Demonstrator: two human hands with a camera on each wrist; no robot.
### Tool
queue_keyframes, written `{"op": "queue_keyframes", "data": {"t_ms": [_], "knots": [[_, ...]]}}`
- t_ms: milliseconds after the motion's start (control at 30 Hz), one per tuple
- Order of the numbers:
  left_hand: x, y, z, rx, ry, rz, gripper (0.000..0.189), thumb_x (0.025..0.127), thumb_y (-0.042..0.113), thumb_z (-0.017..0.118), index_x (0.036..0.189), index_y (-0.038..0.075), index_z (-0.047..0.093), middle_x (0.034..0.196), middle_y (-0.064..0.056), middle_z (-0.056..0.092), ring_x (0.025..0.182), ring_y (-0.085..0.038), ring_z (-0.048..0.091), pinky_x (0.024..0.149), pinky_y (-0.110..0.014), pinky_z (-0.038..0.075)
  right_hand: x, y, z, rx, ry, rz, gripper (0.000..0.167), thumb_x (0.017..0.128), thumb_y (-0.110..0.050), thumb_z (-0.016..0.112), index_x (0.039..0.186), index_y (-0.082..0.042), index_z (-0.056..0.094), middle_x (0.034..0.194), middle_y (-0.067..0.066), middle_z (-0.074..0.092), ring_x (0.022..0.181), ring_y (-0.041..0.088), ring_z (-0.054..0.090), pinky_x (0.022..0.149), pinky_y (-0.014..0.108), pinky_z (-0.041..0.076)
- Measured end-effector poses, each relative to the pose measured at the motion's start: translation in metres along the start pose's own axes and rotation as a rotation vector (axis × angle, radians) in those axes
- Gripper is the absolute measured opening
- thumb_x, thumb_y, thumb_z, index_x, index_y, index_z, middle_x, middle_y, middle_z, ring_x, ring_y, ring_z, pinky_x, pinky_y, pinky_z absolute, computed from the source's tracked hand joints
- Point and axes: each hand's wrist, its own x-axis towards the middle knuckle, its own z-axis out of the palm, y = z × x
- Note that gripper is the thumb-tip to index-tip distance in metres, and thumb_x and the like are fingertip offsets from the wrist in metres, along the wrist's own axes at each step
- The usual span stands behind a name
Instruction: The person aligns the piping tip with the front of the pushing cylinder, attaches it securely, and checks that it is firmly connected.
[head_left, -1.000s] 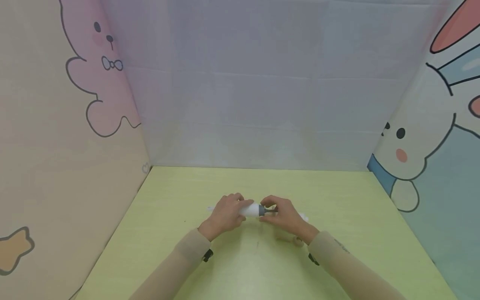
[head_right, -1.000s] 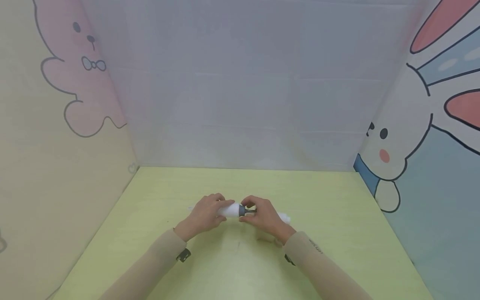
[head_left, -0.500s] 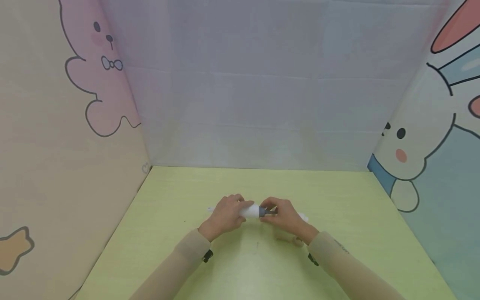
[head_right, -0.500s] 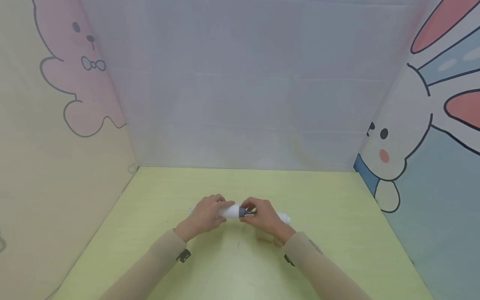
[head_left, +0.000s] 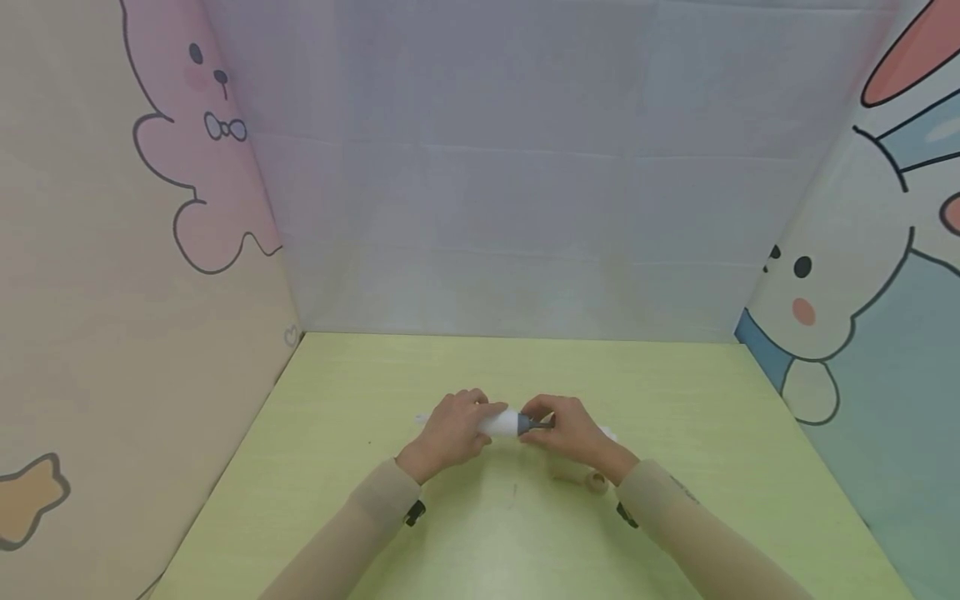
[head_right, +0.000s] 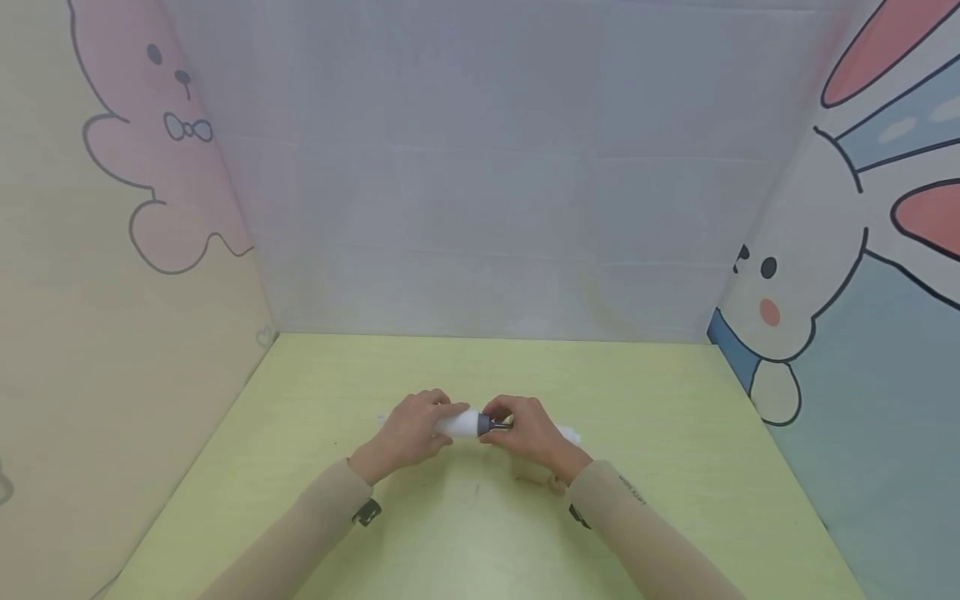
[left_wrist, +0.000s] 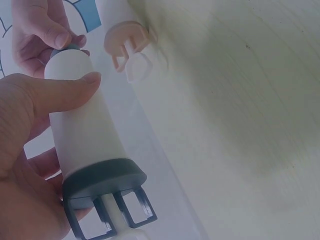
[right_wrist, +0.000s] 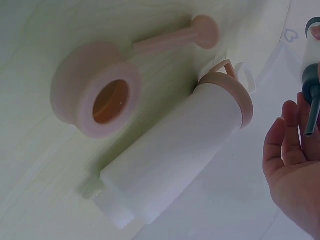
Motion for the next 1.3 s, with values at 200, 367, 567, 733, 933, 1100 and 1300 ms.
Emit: {"op": "queue_keyframes", "data": {"t_ms": [200, 367, 567, 733, 933, 1100, 1300], "knots": [[-0.001, -0.001, -0.001, 0.004, 0.000, -0.002, 0.050, 0.075, 0.023, 0.082, 0.122, 0.018, 0.066, 0.102, -0.005, 0.062, 0.084, -0.023, 0.059, 0.069, -0.038, 0.049, 0.002, -0.001, 0.000, -0.001, -0.020, 0.006, 0.023, 0.079, -0.019, 0.079, 0.098, -0.014, 0.068, 0.089, -0.006, 0.066, 0.081, 0.016, 0.062, 0.064, 0.028, 0.052], [-0.003, -0.001, -0.001, 0.006, 0.006, -0.004, 0.050, 0.074, 0.022, 0.082, 0.122, 0.018, 0.066, 0.102, -0.005, 0.062, 0.084, -0.023, 0.060, 0.069, -0.038, 0.049, 0.004, -0.003, 0.000, -0.018, -0.020, 0.011, 0.023, 0.079, -0.019, 0.079, 0.098, -0.013, 0.068, 0.089, -0.006, 0.066, 0.081, 0.014, 0.062, 0.064, 0.028, 0.052], [-0.004, -0.004, 0.000, -0.012, 0.019, -0.015, 0.050, 0.073, 0.020, 0.083, 0.120, 0.017, 0.066, 0.101, -0.006, 0.062, 0.084, -0.024, 0.059, 0.069, -0.040, 0.049, 0.007, -0.004, 0.003, -0.022, -0.025, 0.016, 0.023, 0.080, -0.019, 0.078, 0.100, -0.013, 0.068, 0.091, -0.007, 0.066, 0.084, 0.012, 0.062, 0.066, 0.028, 0.051], [-0.005, -0.008, 0.001, -0.015, -0.007, -0.042, 0.050, 0.074, 0.019, 0.082, 0.121, 0.018, 0.066, 0.102, -0.005, 0.062, 0.085, -0.025, 0.059, 0.071, -0.041, 0.049, 0.012, -0.004, 0.007, -0.038, -0.041, 0.012, 0.022, 0.081, -0.016, 0.078, 0.101, -0.013, 0.068, 0.093, -0.006, 0.066, 0.086, 0.012, 0.062, 0.067, 0.028, 0.052], [-0.008, -0.014, 0.005, -0.008, -0.041, -0.079, 0.049, 0.076, 0.020, 0.081, 0.122, 0.018, 0.065, 0.104, -0.005, 0.063, 0.088, -0.024, 0.060, 0.074, -0.043, 0.048, 0.019, -0.007, 0.014, -0.120, -0.080, 0.015, 0.024, 0.082, -0.016, 0.076, 0.104, -0.010, 0.068, 0.099, 0.000, 0.067, 0.093, 0.021, 0.063, 0.077, 0.040, 0.050], [-0.010, -0.018, 0.011, -0.001, -0.041, -0.093, 0.049, 0.076, 0.020, 0.081, 0.123, 0.020, 0.065, 0.105, -0.004, 0.063, 0.090, -0.024, 0.060, 0.076, -0.043, 0.046, 0.022, -0.003, 0.020, -0.185, -0.105, 0.023, 0.025, 0.083, -0.018, 0.075, 0.105, -0.012, 0.067, 0.103, 0.000, 0.068, 0.097, 0.022, 0.063, 0.079, 0.037, 0.049], [-0.012, -0.022, 0.012, 0.010, -0.043, -0.102, 0.049, 0.076, 0.021, 0.081, 0.123, 0.020, 0.066, 0.104, -0.004, 0.063, 0.089, -0.024, 0.060, 0.075, -0.044, 0.047, 0.026, -0.001, 0.025, -0.165, -0.110, -0.003, 0.025, 0.083, -0.017, 0.076, 0.105, -0.013, 0.066, 0.101, -0.002, 0.068, 0.094, 0.015, 0.063, 0.081, 0.038, 0.050]]}}
